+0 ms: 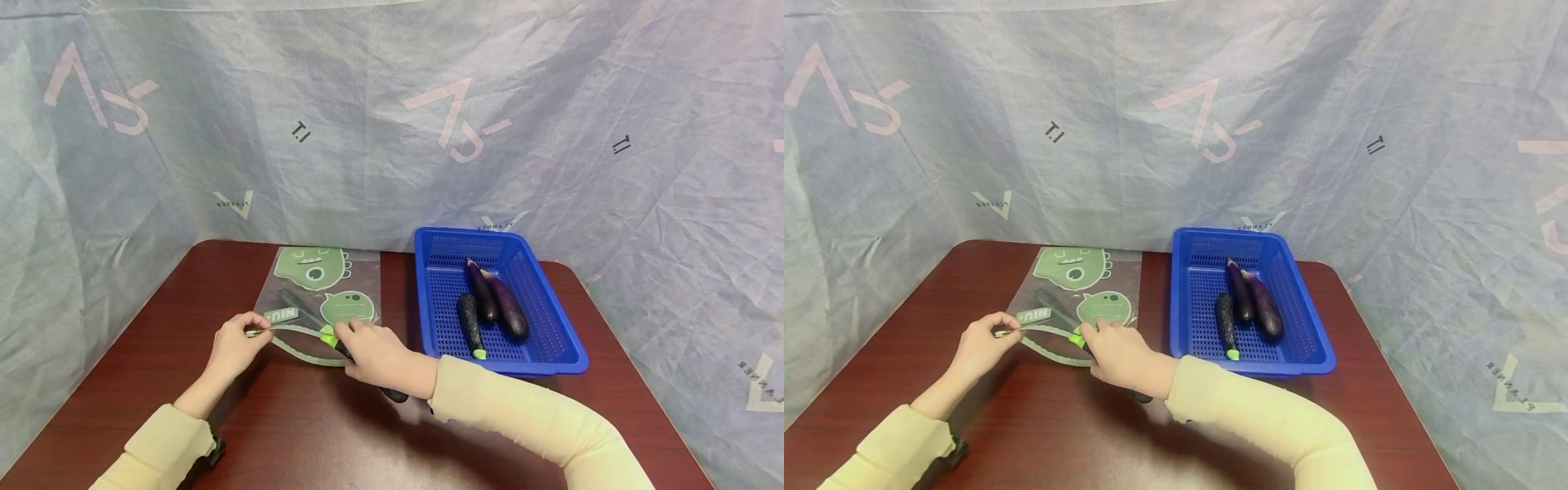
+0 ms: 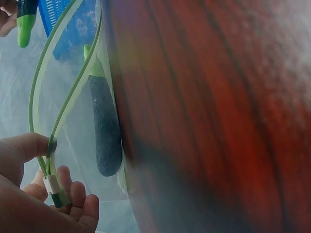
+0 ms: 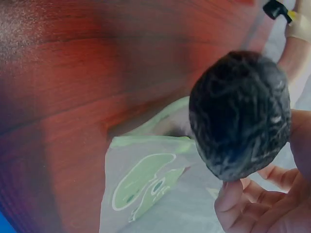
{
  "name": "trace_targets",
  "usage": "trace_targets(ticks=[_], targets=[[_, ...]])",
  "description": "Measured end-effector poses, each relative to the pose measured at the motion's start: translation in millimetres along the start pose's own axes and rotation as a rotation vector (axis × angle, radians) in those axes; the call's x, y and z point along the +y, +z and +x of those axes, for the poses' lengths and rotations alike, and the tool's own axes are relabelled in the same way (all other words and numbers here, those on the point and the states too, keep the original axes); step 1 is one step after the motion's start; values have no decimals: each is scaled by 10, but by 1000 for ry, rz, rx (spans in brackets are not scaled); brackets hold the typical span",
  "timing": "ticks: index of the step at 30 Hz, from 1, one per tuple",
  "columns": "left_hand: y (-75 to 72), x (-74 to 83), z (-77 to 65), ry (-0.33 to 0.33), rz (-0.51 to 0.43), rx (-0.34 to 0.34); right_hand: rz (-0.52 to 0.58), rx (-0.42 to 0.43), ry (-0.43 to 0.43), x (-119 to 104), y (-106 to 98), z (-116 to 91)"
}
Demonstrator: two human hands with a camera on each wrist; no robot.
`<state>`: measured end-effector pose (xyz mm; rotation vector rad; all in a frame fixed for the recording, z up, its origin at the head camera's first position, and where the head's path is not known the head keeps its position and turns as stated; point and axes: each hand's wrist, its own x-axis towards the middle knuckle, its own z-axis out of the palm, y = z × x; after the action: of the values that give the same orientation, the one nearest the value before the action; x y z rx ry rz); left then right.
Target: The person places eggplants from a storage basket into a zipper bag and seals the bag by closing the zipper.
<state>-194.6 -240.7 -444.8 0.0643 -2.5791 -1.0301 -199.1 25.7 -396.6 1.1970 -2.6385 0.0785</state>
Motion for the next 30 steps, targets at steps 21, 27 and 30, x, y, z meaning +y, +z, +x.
trace_targets(ticks=[21,27,30], targets=[[-1,-6,0,3,0,4,-281,240,-173,-137,409,37],[4,-8,2,14,-3,13,-370,250,-188,-214,448,69],[2,-3,-1,14,-4,13,-408,231,-187,-238,461,80]])
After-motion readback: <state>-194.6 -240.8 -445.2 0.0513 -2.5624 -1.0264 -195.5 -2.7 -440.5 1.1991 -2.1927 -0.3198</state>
